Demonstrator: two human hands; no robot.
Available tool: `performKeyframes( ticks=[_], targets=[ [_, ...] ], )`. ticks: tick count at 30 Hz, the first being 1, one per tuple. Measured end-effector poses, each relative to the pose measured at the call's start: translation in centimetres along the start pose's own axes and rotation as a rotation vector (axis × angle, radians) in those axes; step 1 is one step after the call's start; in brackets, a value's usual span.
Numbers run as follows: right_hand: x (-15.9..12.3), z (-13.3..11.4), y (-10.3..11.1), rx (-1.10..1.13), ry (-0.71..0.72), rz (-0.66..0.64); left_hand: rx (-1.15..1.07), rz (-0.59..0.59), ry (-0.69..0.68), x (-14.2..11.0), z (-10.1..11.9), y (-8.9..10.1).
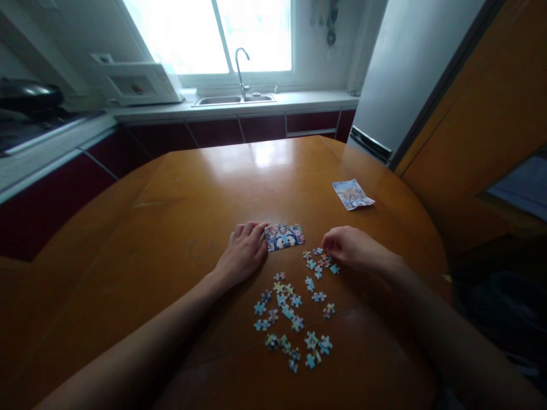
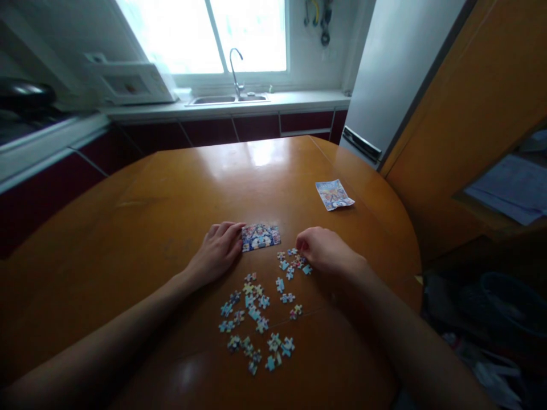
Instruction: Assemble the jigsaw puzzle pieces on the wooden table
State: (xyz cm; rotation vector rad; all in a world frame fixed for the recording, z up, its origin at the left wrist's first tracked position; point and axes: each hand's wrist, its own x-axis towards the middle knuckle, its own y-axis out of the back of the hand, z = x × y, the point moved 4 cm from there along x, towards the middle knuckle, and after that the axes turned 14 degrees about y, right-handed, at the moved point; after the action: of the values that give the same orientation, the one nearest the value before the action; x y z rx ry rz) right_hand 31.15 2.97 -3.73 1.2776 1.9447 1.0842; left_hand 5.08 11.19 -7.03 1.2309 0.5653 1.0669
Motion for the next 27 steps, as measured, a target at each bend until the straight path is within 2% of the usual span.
performKeyframes(
  ticks=[6, 11, 21, 27],
  targets=[
    [0.0, 0.6, 0.1, -0.001, -0.019, -0.027, -0.008, -0.007, 0.01, 0.0, -0.2, -0.1],
    [-0.1, -0.1, -0.3, 0.005, -0.051, -0.048, -0.018, -0.009, 0.005, 0.0, -0.4, -0.2],
    [0.1, 0.2, 0.0, -0.026, -0.176, 0.025, -0.016, -0.017, 0.026, 0.0, -0.3, -0.1],
    [0.2, 0.9, 0.4, -0.007, -0.15, 0.096, -0.008, -0.018, 0.014, -0.1, -0.1, -0.1]
  ],
)
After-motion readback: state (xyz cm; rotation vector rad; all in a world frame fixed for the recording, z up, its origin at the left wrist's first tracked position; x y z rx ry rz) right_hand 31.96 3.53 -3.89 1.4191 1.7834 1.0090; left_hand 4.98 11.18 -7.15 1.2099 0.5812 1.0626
